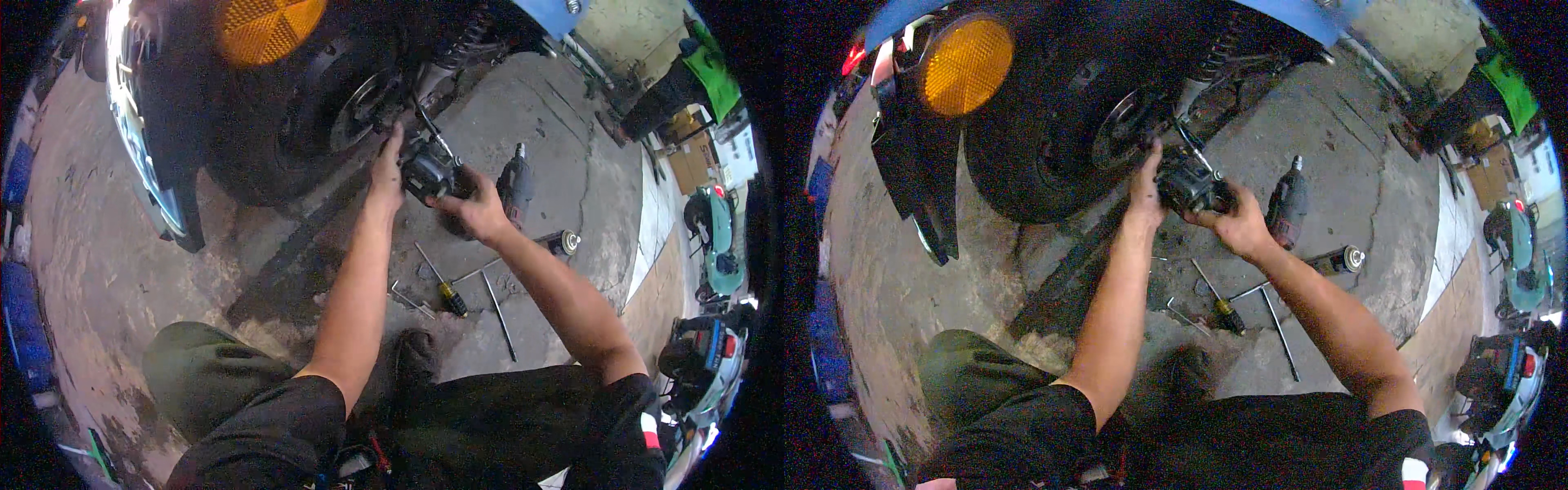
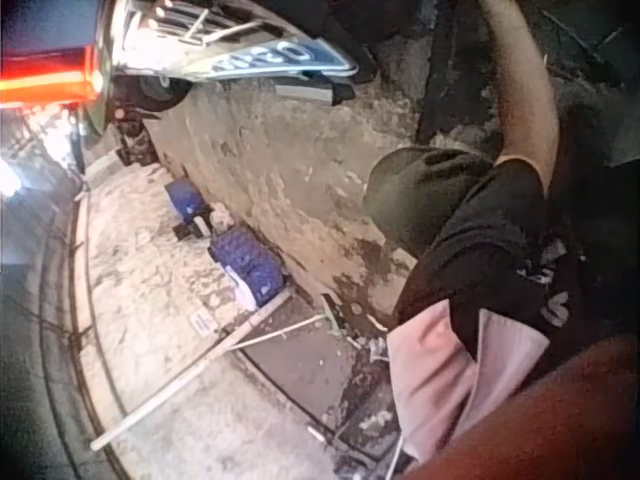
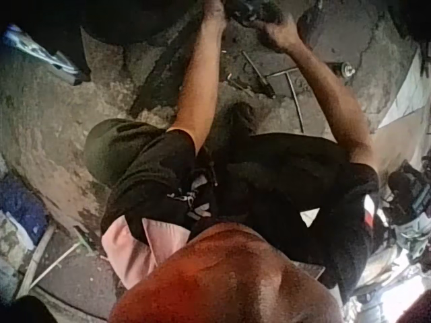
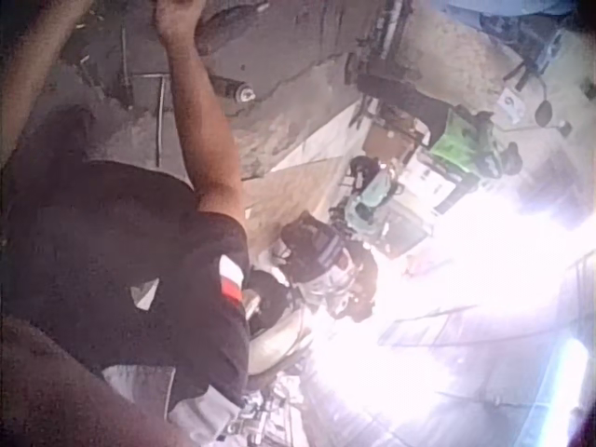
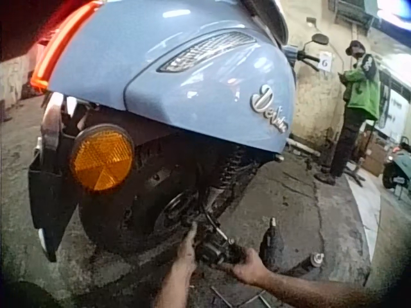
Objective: The person removes a brake caliper from a scooter, applies spray from a can to it, and uses a screwdriver and a T-handle wrench to manipulate the internal components before moving it back toward the mounting point.
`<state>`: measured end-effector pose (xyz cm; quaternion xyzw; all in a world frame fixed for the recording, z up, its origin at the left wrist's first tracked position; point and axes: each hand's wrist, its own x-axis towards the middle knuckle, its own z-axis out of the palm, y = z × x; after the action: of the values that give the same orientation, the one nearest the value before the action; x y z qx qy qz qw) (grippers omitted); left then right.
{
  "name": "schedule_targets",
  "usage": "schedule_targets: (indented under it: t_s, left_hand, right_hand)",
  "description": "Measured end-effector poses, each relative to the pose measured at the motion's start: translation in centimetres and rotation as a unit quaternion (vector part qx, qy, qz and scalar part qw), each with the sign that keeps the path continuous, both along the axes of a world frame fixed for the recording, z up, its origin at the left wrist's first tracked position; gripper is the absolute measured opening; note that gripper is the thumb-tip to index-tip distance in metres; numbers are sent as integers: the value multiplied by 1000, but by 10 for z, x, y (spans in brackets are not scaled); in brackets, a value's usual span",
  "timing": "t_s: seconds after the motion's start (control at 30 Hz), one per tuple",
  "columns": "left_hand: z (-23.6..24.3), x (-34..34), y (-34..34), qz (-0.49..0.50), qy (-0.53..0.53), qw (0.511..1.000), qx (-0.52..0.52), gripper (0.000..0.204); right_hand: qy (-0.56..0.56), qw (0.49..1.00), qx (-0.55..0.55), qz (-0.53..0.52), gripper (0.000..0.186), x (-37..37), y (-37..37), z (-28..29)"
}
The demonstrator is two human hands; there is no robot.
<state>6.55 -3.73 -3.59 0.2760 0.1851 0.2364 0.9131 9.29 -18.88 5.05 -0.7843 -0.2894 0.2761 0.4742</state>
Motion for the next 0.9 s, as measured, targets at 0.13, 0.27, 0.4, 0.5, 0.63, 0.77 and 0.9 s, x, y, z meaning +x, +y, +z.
schedule_targets:
  t_s: [0.13, 0.27, 0.4, 0.5, 0.63, 0.77, 0.9]
  left_hand:
    - [-13, 6, 10, 31, 4, 999, -12, 46]
    - [-8, 6, -2, 60, 2, 998, 24, 49]
    - [8, -13, -15, -42, -91, 990, -95, 51]
    - [10, -10, -14, -47, -124, 984, -117, 54]
    - [20, -2, -12, -52, -95, 986, -123, 52]
    - [32, 10, -12, -3, -69, 991, -114, 55]
    - [41, 9, -42, 249, -8, 968, -20, 67]
  right_hand:
    - [-38, 998, -41, -37, 57, -11, 14, 9]
    - [43, 998, 47, -5, 58, 9, 2, -16]
    - [54, 994, 78, -48, 56, 9, -13, -14]
    - [48, 996, 75, -23, 48, -1, -12, -2]
    - [-50, 996, 73, -2, 39, -7, -10, 19]
    - [-39, 999, 10, -17, 38, 3, -10, 26]
    - [130, 971, 118, -164, 38, -5, -10, 1]
